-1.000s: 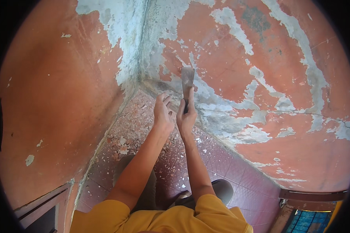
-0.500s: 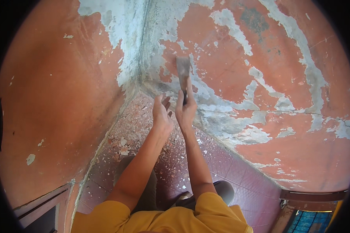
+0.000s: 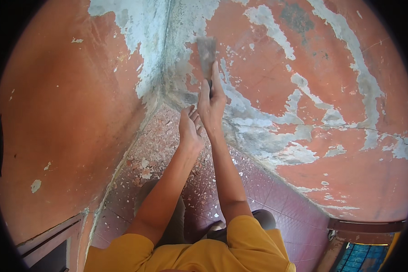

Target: The person scrapes old paint from an indoor wall using a scraper tool.

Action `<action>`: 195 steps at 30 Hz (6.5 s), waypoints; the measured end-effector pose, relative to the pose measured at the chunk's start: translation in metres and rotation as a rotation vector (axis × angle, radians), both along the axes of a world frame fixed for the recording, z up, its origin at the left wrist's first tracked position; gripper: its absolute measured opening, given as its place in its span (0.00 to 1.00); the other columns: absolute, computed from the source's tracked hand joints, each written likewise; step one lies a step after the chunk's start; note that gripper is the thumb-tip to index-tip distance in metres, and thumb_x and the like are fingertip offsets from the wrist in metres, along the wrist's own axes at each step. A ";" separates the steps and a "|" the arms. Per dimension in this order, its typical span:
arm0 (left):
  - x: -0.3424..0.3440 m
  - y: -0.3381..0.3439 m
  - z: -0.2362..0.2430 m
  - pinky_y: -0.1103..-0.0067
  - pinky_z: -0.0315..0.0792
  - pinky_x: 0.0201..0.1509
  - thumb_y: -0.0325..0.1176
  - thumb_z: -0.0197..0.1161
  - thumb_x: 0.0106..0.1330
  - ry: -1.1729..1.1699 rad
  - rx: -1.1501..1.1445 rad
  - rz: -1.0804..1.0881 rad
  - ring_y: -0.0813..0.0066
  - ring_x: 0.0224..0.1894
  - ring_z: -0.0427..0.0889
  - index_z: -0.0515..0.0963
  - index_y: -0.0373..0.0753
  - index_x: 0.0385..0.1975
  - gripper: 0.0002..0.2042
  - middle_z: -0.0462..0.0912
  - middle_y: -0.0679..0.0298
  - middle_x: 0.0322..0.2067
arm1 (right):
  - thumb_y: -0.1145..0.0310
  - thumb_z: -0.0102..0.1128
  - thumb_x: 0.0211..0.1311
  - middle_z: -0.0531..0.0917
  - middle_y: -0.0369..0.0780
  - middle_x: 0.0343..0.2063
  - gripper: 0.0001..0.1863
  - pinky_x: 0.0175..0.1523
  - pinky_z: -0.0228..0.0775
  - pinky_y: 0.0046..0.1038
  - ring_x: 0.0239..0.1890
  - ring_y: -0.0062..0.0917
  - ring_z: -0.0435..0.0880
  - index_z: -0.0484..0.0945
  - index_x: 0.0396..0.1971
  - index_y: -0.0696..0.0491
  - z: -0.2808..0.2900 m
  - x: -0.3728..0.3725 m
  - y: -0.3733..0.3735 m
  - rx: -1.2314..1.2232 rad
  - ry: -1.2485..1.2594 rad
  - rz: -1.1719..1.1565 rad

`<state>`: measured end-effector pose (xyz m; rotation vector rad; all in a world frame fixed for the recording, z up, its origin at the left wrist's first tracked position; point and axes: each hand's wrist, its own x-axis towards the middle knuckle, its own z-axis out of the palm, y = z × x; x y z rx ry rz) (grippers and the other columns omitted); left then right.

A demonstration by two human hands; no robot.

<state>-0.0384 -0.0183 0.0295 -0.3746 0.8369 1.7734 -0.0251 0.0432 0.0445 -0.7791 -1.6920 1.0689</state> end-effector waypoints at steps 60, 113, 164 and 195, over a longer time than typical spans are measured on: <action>-0.017 -0.004 -0.008 0.69 0.41 0.70 0.47 0.46 0.64 0.196 0.034 0.112 0.66 0.69 0.50 0.54 0.36 0.63 0.31 0.57 0.54 0.64 | 0.68 0.46 0.68 0.66 0.33 0.20 0.11 0.29 0.57 0.22 0.25 0.17 0.62 0.71 0.35 0.61 -0.178 0.062 -0.013 -0.193 -0.016 -0.224; -0.009 0.000 -0.014 0.71 0.45 0.69 0.48 0.47 0.64 0.148 0.053 0.020 0.68 0.67 0.53 0.57 0.37 0.62 0.29 0.58 0.57 0.63 | 0.68 0.48 0.65 0.67 0.38 0.18 0.09 0.27 0.57 0.25 0.23 0.19 0.62 0.71 0.31 0.59 -0.150 0.055 0.000 -0.143 -0.116 -0.241; 0.004 0.004 -0.013 0.68 0.48 0.65 0.47 0.50 0.61 0.087 0.114 -0.024 0.64 0.64 0.54 0.60 0.37 0.60 0.29 0.61 0.56 0.60 | 0.68 0.46 0.68 0.65 0.27 0.17 0.23 0.19 0.51 0.14 0.16 0.09 0.59 0.62 0.63 0.43 -0.018 0.089 -0.002 -0.341 -0.202 0.080; -0.006 0.005 -0.025 0.79 0.63 0.45 0.43 0.50 0.64 0.021 0.250 -0.014 0.77 0.42 0.70 0.64 0.38 0.52 0.21 0.71 0.66 0.42 | 0.65 0.48 0.67 0.69 0.31 0.20 0.25 0.16 0.50 0.15 0.13 0.10 0.59 0.60 0.64 0.42 -0.011 0.020 0.005 -0.494 -0.016 0.190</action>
